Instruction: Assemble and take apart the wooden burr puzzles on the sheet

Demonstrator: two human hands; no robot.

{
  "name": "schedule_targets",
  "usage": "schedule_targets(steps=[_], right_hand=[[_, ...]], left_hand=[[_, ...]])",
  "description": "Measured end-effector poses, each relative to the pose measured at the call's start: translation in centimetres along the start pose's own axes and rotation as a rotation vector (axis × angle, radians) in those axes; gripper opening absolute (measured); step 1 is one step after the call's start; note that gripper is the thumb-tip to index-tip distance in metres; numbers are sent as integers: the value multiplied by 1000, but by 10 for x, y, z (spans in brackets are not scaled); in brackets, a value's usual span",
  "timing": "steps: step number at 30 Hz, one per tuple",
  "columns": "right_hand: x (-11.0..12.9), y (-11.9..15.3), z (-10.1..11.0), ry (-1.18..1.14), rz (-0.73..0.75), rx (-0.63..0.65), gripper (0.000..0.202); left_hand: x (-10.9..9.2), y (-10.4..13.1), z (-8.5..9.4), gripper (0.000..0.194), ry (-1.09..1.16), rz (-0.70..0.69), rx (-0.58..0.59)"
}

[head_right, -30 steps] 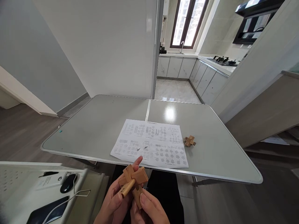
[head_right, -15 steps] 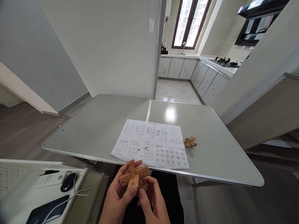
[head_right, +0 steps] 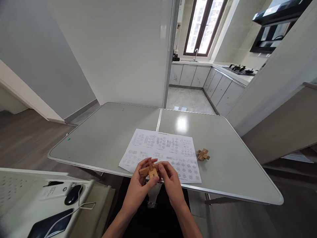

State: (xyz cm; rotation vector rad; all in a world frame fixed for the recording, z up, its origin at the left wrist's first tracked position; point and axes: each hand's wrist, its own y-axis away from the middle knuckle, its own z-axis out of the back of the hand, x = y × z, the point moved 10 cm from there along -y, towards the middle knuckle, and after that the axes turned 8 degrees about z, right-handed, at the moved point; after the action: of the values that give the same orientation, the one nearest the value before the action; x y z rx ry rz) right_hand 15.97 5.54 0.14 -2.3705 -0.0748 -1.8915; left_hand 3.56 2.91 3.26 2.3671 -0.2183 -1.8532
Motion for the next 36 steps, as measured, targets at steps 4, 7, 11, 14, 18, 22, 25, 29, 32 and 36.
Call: schedule_targets(steps=[4, 7, 11, 14, 18, 22, 25, 29, 32, 36], right_hand=[[-15, -26, 5, -72, 26, 6, 37], [-25, -40, 9, -84, 40, 7, 38], [-37, -48, 10, -99, 41, 8, 41], [-43, -48, 10, -110, 29, -1, 42], [-46, -46, 7, -127, 23, -6, 41], [-50, -45, 6, -162, 1, -30, 40], [-56, -46, 12, -199, -26, -82, 42], [-60, -50, 26, -213, -41, -152, 44], [-60, -55, 40, -173, -33, -193, 43], [-64, -60, 62, -71, -39, -241, 43]], left_hand=[[10, -32, 1, 57, 17, -39, 46], [17, -54, 11, 53, -11, -58, -9], [25, -74, 19, 52, -44, -56, -19], [32, -80, 24, 52, -60, -55, -15], [40, -82, 28, 57, -83, -65, -23], [45, -82, 32, 60, -90, -92, -35], [46, -81, 38, 68, -76, -103, -51], [50, -83, 46, 71, -31, -84, -93], [56, -85, 51, 62, 18, -44, -148], [58, -87, 53, 56, 109, -19, -156]])
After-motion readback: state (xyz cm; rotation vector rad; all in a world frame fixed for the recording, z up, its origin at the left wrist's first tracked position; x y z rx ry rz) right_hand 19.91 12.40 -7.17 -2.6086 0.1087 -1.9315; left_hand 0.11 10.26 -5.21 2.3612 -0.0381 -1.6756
